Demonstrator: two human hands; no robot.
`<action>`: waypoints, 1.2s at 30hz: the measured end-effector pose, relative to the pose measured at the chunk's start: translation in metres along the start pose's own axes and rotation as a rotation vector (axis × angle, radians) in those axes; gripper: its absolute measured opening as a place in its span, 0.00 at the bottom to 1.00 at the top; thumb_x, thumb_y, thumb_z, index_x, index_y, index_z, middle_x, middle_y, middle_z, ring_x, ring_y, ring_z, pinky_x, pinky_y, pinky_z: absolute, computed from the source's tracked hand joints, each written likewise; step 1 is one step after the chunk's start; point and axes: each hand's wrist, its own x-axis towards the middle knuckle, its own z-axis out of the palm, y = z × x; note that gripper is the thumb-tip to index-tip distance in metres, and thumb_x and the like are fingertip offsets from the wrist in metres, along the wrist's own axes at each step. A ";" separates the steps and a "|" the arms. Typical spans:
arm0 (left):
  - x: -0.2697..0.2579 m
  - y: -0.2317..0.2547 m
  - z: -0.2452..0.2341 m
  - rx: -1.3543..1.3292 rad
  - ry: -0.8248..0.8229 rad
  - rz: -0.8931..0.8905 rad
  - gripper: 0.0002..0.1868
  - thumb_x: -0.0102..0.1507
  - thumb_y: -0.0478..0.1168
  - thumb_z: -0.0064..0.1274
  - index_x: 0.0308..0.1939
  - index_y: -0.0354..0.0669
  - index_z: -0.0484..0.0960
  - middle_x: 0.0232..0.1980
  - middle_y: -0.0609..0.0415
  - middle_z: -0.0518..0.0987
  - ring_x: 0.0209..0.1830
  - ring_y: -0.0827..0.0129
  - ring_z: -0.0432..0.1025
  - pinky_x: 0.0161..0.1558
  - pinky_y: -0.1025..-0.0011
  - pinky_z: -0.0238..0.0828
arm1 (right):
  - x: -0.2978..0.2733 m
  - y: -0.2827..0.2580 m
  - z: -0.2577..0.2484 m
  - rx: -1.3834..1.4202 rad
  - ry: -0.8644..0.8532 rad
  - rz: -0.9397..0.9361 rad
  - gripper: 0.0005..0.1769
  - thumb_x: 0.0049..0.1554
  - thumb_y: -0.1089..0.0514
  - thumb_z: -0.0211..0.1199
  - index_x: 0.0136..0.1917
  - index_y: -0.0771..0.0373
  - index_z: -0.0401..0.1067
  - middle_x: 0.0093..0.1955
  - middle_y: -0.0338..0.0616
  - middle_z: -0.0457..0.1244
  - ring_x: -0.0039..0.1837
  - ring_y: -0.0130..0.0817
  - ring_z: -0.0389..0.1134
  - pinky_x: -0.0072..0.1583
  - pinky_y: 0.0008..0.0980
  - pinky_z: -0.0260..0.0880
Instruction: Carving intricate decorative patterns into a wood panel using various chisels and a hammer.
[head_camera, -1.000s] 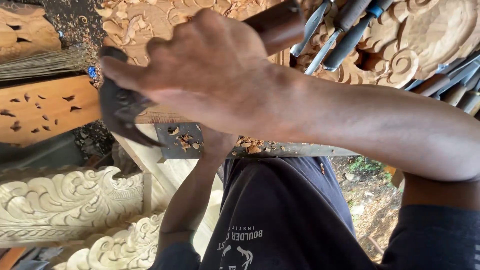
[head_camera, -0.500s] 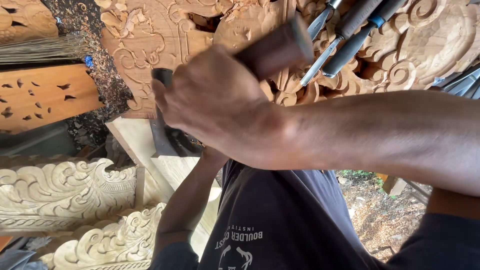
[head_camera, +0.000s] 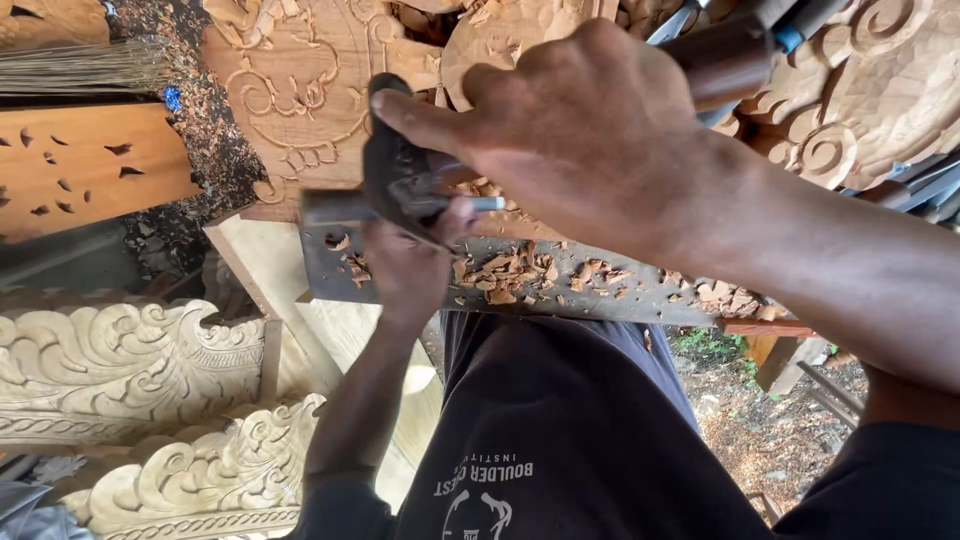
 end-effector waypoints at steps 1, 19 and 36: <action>-0.004 -0.011 0.001 -0.002 -0.002 0.001 0.16 0.70 0.34 0.64 0.56 0.32 0.74 0.45 0.52 0.80 0.36 0.73 0.79 0.40 0.74 0.84 | 0.008 -0.005 -0.005 -0.001 -0.001 0.002 0.33 0.63 0.52 0.63 0.79 0.40 0.60 0.35 0.40 0.65 0.27 0.27 0.65 0.32 0.34 0.70; -0.032 -0.066 -0.004 -0.749 -0.155 -0.465 0.27 0.70 0.53 0.52 0.63 0.36 0.69 0.60 0.47 0.73 0.59 0.61 0.72 0.61 0.59 0.74 | 0.075 -0.058 -0.029 -0.247 0.134 -0.086 0.13 0.54 0.60 0.66 0.53 0.56 0.71 0.21 0.23 0.59 0.21 0.15 0.51 0.24 0.20 0.53; -0.053 -0.053 0.030 -0.115 -0.206 -0.189 0.17 0.69 0.41 0.56 0.59 0.39 0.73 0.55 0.49 0.75 0.54 0.65 0.72 0.55 0.64 0.74 | 0.077 -0.052 -0.032 -0.101 0.178 -0.235 0.32 0.54 0.58 0.60 0.72 0.54 0.62 0.24 0.39 0.63 0.22 0.26 0.56 0.24 0.26 0.58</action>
